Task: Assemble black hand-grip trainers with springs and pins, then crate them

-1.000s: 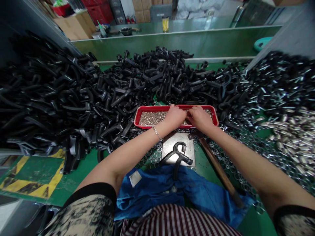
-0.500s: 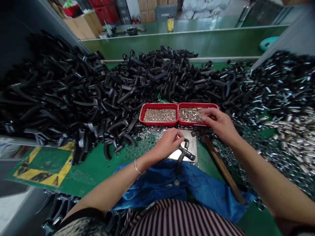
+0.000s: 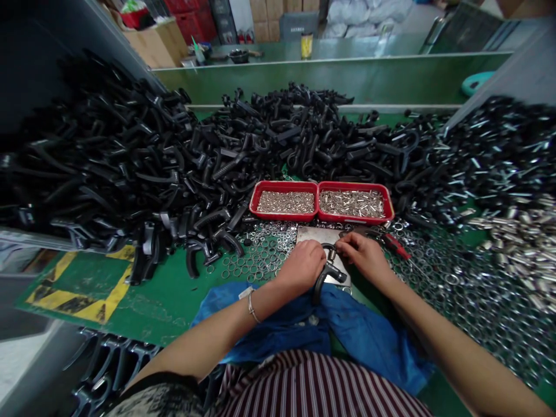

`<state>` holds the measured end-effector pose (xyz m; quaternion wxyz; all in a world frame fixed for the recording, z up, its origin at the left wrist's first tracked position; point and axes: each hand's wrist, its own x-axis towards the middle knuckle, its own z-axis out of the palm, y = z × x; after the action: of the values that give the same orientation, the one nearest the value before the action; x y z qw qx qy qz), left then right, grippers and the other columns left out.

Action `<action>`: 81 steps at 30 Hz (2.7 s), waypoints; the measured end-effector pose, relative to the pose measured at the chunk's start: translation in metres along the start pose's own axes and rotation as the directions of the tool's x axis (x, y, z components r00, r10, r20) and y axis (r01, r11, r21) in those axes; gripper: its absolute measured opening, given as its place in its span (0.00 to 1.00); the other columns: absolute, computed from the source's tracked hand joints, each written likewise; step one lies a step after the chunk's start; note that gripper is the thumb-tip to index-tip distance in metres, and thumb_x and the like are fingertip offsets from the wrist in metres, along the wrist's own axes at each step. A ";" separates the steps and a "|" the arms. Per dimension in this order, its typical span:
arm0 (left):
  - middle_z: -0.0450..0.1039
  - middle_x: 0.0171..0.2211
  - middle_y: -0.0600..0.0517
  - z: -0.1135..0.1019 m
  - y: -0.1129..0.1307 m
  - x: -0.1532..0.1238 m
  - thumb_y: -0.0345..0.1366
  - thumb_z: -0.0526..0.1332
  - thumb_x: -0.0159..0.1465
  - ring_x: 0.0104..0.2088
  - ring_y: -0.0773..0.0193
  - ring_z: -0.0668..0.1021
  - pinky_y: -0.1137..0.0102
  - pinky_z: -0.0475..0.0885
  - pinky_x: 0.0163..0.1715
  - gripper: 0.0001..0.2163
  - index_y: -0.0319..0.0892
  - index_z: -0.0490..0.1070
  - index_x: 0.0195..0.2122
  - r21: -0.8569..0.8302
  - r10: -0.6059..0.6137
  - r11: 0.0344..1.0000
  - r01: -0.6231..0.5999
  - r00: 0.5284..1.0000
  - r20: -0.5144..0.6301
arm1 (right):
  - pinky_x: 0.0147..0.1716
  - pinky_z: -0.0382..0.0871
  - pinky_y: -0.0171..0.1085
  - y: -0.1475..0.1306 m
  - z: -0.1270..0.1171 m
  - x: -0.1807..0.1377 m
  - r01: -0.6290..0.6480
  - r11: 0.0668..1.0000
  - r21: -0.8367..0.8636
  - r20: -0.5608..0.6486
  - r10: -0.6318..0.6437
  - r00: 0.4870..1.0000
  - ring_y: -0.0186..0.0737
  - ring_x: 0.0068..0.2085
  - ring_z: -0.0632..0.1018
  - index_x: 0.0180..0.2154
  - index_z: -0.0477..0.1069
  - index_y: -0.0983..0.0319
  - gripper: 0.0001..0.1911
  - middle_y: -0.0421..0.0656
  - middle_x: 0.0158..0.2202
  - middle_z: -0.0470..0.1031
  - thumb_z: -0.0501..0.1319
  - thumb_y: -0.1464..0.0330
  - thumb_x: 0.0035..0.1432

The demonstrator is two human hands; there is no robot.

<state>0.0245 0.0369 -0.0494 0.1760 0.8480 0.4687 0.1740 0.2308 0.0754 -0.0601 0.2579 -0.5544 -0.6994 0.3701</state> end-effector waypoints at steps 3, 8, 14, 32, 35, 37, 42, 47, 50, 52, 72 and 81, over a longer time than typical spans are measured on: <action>0.71 0.41 0.46 0.002 0.003 -0.001 0.33 0.49 0.72 0.43 0.56 0.71 0.62 0.66 0.45 0.11 0.39 0.71 0.40 0.203 0.106 0.972 -0.122 0.990 0.089 | 0.35 0.66 0.38 -0.008 0.000 -0.003 0.183 0.938 -0.296 0.047 -0.177 0.983 0.42 0.34 0.75 0.34 0.72 0.61 0.12 0.45 0.32 0.77 0.54 0.64 0.67; 0.72 0.44 0.43 0.000 0.020 -0.015 0.37 0.50 0.71 0.44 0.53 0.72 0.59 0.66 0.43 0.12 0.38 0.71 0.42 0.292 0.128 0.944 -0.156 0.986 0.111 | 0.37 0.64 0.41 -0.016 0.006 -0.009 0.316 0.702 -0.638 0.159 -0.281 0.947 0.48 0.39 0.73 0.36 0.70 0.62 0.13 0.50 0.35 0.75 0.50 0.67 0.70; 0.69 0.55 0.39 -0.003 0.030 -0.026 0.38 0.56 0.68 0.53 0.49 0.70 0.56 0.65 0.49 0.17 0.36 0.66 0.56 0.276 -0.013 0.961 0.003 0.999 0.035 | 0.45 0.67 0.48 -0.003 -0.019 -0.032 0.153 0.650 -0.744 -0.028 -0.259 0.965 0.56 0.47 0.72 0.50 0.68 0.66 0.16 0.58 0.47 0.74 0.55 0.63 0.67; 0.66 0.58 0.42 -0.002 0.015 -0.018 0.35 0.58 0.65 0.57 0.50 0.68 0.55 0.65 0.56 0.17 0.41 0.67 0.56 0.127 -0.020 0.992 0.017 1.000 0.024 | 0.34 0.72 0.41 -0.014 -0.058 -0.089 0.104 0.913 -0.394 0.093 -0.073 0.993 0.47 0.37 0.80 0.51 0.65 0.57 0.13 0.46 0.43 0.77 0.51 0.60 0.69; 0.66 0.56 0.40 0.004 0.013 -0.022 0.38 0.61 0.64 0.56 0.48 0.68 0.52 0.64 0.57 0.22 0.41 0.64 0.58 0.031 -0.128 0.991 0.130 0.991 -0.045 | 0.37 0.72 0.39 -0.025 -0.054 -0.093 0.111 0.937 -0.331 -0.024 -0.126 0.992 0.45 0.41 0.80 0.54 0.63 0.55 0.15 0.46 0.46 0.77 0.53 0.60 0.69; 0.66 0.56 0.38 0.009 0.012 -0.024 0.39 0.62 0.63 0.57 0.47 0.68 0.51 0.63 0.58 0.29 0.37 0.56 0.63 -0.021 -0.165 0.986 0.164 0.984 -0.072 | 0.40 0.72 0.41 -0.031 -0.049 -0.092 0.146 0.933 -0.329 -0.038 -0.167 0.985 0.47 0.44 0.80 0.56 0.63 0.55 0.16 0.47 0.49 0.76 0.53 0.61 0.69; 0.67 0.55 0.35 0.014 0.012 -0.023 0.39 0.63 0.62 0.57 0.45 0.68 0.48 0.60 0.60 0.37 0.32 0.45 0.67 -0.035 -0.203 0.979 0.200 0.976 -0.081 | 0.34 0.72 0.41 -0.032 -0.041 -0.085 0.110 0.969 -0.222 0.240 -0.055 0.969 0.45 0.35 0.79 0.47 0.67 0.56 0.12 0.45 0.39 0.77 0.52 0.59 0.69; 0.72 0.52 0.40 -0.008 0.013 -0.015 0.39 0.63 0.61 0.53 0.47 0.73 0.49 0.66 0.56 0.33 0.39 0.53 0.66 -0.250 -0.245 0.941 0.227 0.969 -0.042 | 0.16 0.60 0.33 -0.015 -0.035 -0.102 -0.260 0.913 0.314 0.063 0.253 0.965 0.34 0.18 0.67 0.43 0.64 0.56 0.15 0.35 0.23 0.69 0.55 0.52 0.65; 0.75 0.46 0.45 -0.028 0.009 -0.010 0.43 0.55 0.67 0.45 0.54 0.78 0.55 0.73 0.49 0.27 0.45 0.52 0.66 -0.563 -0.268 0.779 0.274 0.959 0.095 | 0.15 0.61 0.34 0.008 -0.033 -0.113 -0.345 0.858 0.381 0.023 0.364 0.931 0.33 0.16 0.66 0.42 0.62 0.57 0.17 0.37 0.26 0.73 0.54 0.50 0.65; 0.74 0.49 0.44 -0.034 0.001 -0.009 0.44 0.57 0.66 0.47 0.55 0.77 0.56 0.73 0.50 0.27 0.45 0.55 0.65 -0.605 -0.277 0.738 0.297 0.952 0.129 | 0.22 0.69 0.38 0.025 -0.038 -0.115 -0.322 0.932 0.167 0.003 0.326 0.945 0.38 0.22 0.73 0.43 0.65 0.57 0.17 0.42 0.32 0.76 0.53 0.51 0.65; 0.71 0.54 0.46 -0.006 -0.017 -0.009 0.42 0.66 0.61 0.55 0.52 0.71 0.56 0.63 0.59 0.20 0.43 0.71 0.53 -0.188 -0.189 0.964 0.190 0.982 0.021 | 0.28 0.65 0.44 0.015 -0.108 -0.043 -0.142 0.770 -0.622 -0.225 -0.002 0.974 0.51 0.33 0.78 0.40 0.62 0.58 0.12 0.53 0.34 0.76 0.57 0.56 0.64; 0.70 0.54 0.46 -0.002 -0.018 -0.012 0.45 0.66 0.61 0.56 0.51 0.70 0.55 0.63 0.58 0.21 0.42 0.70 0.54 -0.199 -0.188 0.961 0.192 0.981 0.036 | 0.33 0.79 0.44 -0.036 0.008 -0.018 -0.060 0.852 0.521 -0.102 0.132 0.986 0.46 0.35 0.83 0.42 0.59 0.54 0.16 0.45 0.39 0.80 0.58 0.51 0.63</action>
<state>0.0040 0.0354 -0.0571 0.2807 0.7784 0.5263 0.1958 0.2081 0.0517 -0.0346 0.4244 -0.5230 -0.5272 0.5181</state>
